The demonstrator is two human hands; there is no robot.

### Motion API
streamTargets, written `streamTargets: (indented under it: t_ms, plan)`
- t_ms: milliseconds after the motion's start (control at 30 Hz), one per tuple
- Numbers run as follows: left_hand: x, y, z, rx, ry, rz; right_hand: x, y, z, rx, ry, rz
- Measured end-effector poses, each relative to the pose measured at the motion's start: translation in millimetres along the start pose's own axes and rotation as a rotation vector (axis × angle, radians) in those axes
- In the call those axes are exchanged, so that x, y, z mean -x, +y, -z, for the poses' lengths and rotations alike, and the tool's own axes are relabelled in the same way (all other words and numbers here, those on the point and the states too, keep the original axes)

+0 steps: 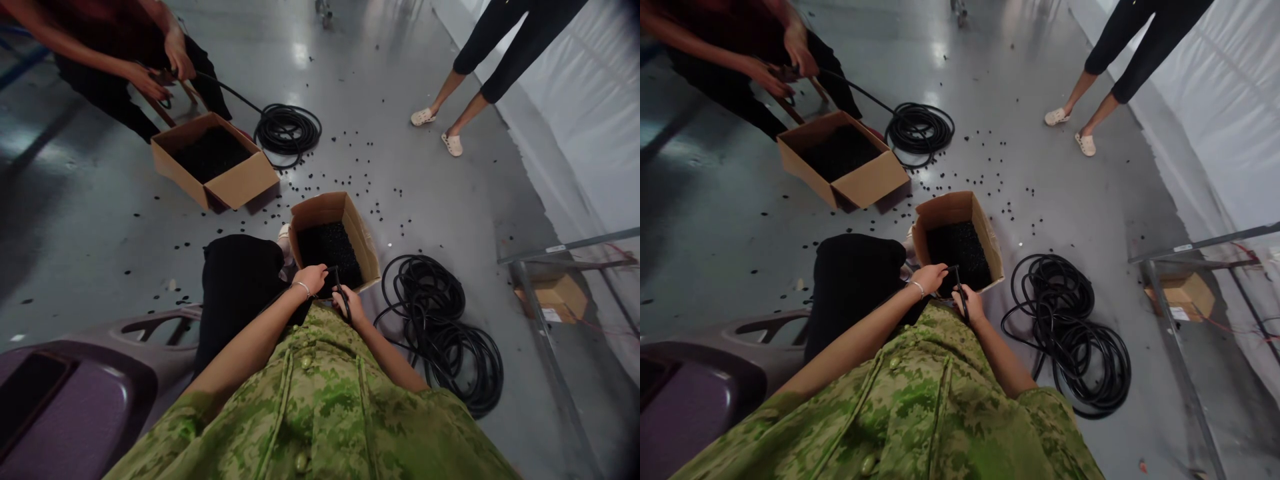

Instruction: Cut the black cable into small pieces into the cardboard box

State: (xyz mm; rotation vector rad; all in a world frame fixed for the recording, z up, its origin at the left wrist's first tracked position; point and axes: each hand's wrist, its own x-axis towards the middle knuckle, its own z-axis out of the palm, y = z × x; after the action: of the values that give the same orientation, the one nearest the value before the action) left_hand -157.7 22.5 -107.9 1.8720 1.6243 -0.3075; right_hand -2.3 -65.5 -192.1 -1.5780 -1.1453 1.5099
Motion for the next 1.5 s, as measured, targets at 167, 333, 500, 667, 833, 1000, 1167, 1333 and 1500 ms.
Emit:
streamTargets:
  t_ms: [167, 333, 500, 667, 833, 1000, 1167, 1333, 1500]
  plan:
    - [-2.1, 0.4, -1.3, -0.012, -0.019, -0.008, -3.1, 10.5, 1.5, 0.117, 0.049, 0.065]
    - [-5.8, 0.8, -3.6, -0.013, -0.056, 0.003, -5.8, 19.6, 4.5, 0.267, 0.081, 0.159]
    - [-10.8, -0.5, -5.5, -0.005, -0.082, 0.019, -10.5, 23.7, 3.7, 0.346, 0.093, 0.2]
    - [-12.5, 0.0, -5.4, -0.009, -0.093, 0.034, -14.7, 26.7, 3.0, 0.345, 0.095, 0.197]
    - [-8.3, 1.8, -4.4, 0.013, -0.061, 0.041, -13.3, 22.3, 6.3, 0.322, 0.092, 0.196]
    - [-7.7, -0.6, -2.9, 0.048, -0.02, -0.004, -14.4, 9.7, 2.5, 0.203, 0.052, 0.073]
    - [-14.8, -7.0, -2.5, -0.001, -0.069, -0.06, -18.9, 2.9, -2.8, 0.183, 0.017, 0.024]
    - [-21.5, -9.4, -5.9, 0.019, -0.064, -0.053, -18.2, 4.8, -4.6, 0.305, 0.096, 0.069]
    - [-21.6, -7.2, -5.5, 0.011, -0.063, -0.045, -18.3, 6.5, -4.8, 0.411, 0.119, 0.094]
